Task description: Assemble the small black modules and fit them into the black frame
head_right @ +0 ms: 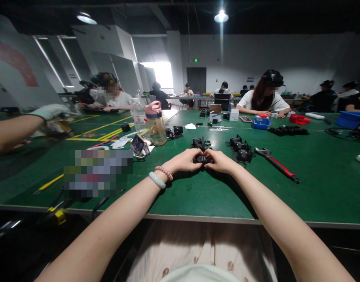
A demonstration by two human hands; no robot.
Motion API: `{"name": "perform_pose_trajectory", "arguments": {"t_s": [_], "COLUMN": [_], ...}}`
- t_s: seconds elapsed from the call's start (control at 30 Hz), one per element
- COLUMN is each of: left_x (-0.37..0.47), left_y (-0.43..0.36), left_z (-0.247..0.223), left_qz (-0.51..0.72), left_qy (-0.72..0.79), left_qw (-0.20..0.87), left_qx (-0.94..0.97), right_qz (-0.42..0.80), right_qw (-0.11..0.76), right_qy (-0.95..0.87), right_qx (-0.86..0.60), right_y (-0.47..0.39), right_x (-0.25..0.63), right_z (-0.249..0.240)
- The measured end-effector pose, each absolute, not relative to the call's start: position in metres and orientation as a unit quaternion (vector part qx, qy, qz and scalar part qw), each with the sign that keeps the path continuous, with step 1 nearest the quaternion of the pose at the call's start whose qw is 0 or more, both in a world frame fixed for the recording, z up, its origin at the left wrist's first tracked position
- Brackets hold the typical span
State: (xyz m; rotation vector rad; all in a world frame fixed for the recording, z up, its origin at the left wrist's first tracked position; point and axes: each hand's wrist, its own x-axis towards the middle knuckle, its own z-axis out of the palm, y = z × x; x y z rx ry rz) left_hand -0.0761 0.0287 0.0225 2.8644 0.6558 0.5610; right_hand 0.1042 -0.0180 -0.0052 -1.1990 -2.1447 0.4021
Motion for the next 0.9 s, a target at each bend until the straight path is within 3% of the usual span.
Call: {"name": "perform_pose_trajectory", "arguments": {"t_s": [0.9], "left_x": [-0.075], "left_y": [0.0298], "left_z": [0.0216], "left_qz": [0.174], "left_qy": [0.222], "left_qw": [0.085], "left_qx": [0.956], "right_qz": [0.167], "right_qw": [0.306], "right_qy": [-0.817], "right_qx": [-0.459], "right_y": [-0.0173], "right_x": [0.1081], "right_z": [-0.006]}}
